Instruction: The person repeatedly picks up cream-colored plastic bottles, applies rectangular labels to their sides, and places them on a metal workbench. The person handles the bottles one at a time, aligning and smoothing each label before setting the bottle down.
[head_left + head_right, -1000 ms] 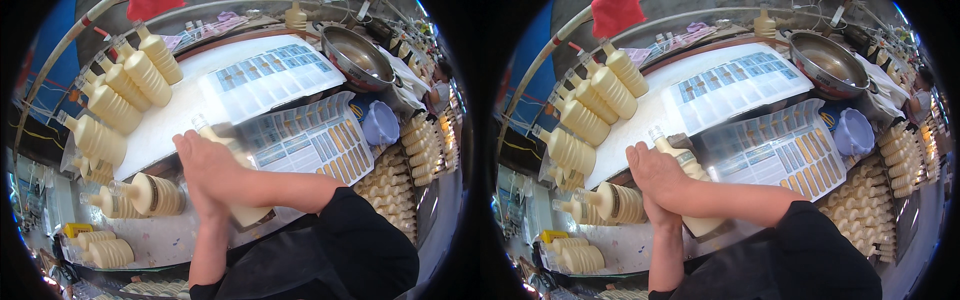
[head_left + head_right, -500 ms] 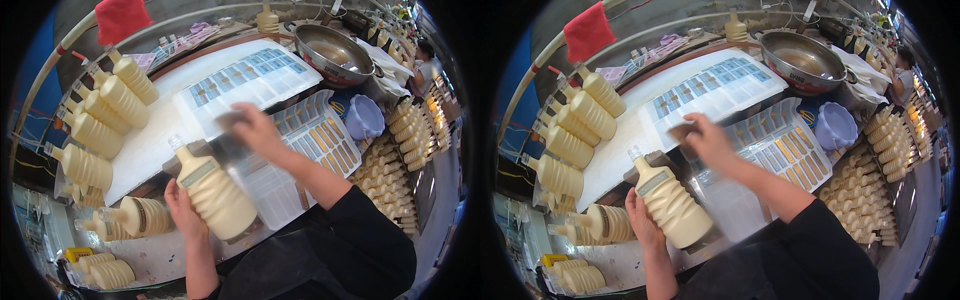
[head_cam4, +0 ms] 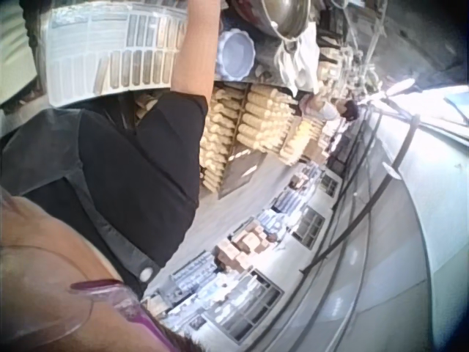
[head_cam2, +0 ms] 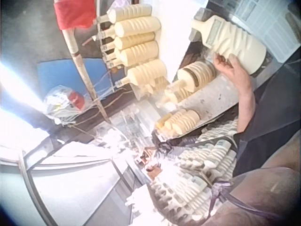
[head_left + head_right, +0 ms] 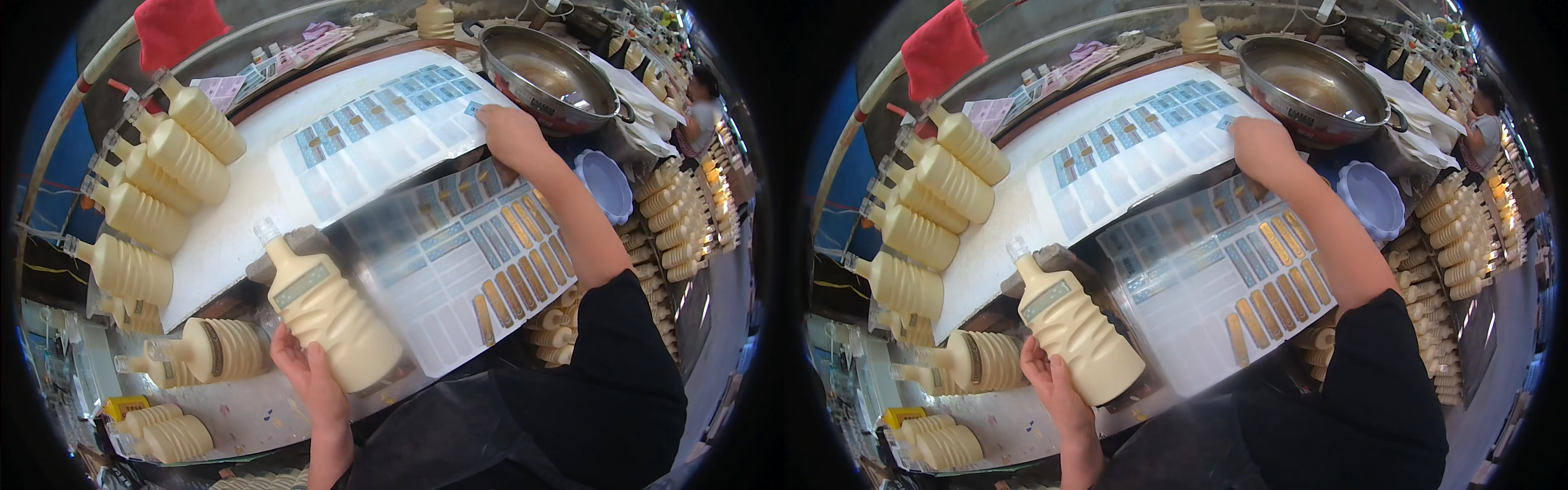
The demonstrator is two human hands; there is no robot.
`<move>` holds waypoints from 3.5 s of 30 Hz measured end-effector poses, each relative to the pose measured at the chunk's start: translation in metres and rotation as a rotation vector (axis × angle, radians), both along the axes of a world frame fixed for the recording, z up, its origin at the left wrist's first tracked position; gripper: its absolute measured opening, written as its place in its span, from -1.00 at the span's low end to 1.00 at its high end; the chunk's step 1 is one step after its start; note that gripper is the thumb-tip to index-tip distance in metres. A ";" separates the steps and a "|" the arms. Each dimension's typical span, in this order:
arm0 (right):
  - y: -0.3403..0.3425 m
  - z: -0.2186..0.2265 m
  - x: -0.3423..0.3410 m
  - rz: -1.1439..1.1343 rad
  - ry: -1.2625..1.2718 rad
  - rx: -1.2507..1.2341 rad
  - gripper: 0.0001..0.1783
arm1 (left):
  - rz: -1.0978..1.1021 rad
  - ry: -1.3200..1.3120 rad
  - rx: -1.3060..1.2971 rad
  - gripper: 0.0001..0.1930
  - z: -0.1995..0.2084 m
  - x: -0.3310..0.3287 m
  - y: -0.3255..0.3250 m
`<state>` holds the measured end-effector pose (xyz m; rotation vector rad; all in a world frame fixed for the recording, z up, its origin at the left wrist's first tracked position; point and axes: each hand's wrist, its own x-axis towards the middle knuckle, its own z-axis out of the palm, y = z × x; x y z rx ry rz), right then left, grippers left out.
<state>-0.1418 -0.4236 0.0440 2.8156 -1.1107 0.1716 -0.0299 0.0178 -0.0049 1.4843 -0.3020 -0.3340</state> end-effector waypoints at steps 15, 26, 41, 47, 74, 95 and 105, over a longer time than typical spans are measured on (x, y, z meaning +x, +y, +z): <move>0.014 -0.016 -0.017 0.211 -0.208 -0.031 -0.37 | -0.019 0.001 0.068 -0.32 -0.010 -0.006 0.012; 0.050 -0.023 -0.034 0.203 -0.573 0.153 -0.82 | -0.087 -0.056 0.003 -0.24 -0.021 -0.023 0.027; 0.281 -0.038 -0.010 1.176 -0.628 0.030 -0.71 | -0.032 -0.014 0.069 -0.25 -0.012 -0.021 0.023; 0.288 -0.039 -0.018 1.143 -0.592 -0.072 -0.70 | 0.010 -0.076 0.152 -0.26 -0.010 -0.022 0.019; 0.301 -0.047 -0.001 0.149 -0.609 1.231 -0.30 | -0.017 -0.163 0.050 -0.24 -0.032 -0.036 0.025; 0.301 -0.049 -0.002 0.163 -0.584 1.200 -0.28 | -0.031 -0.082 -0.043 -0.26 -0.035 -0.034 0.026; 0.303 -0.050 -0.003 0.184 -0.600 1.149 -0.28 | -0.022 -0.114 -0.002 -0.26 -0.029 -0.037 0.021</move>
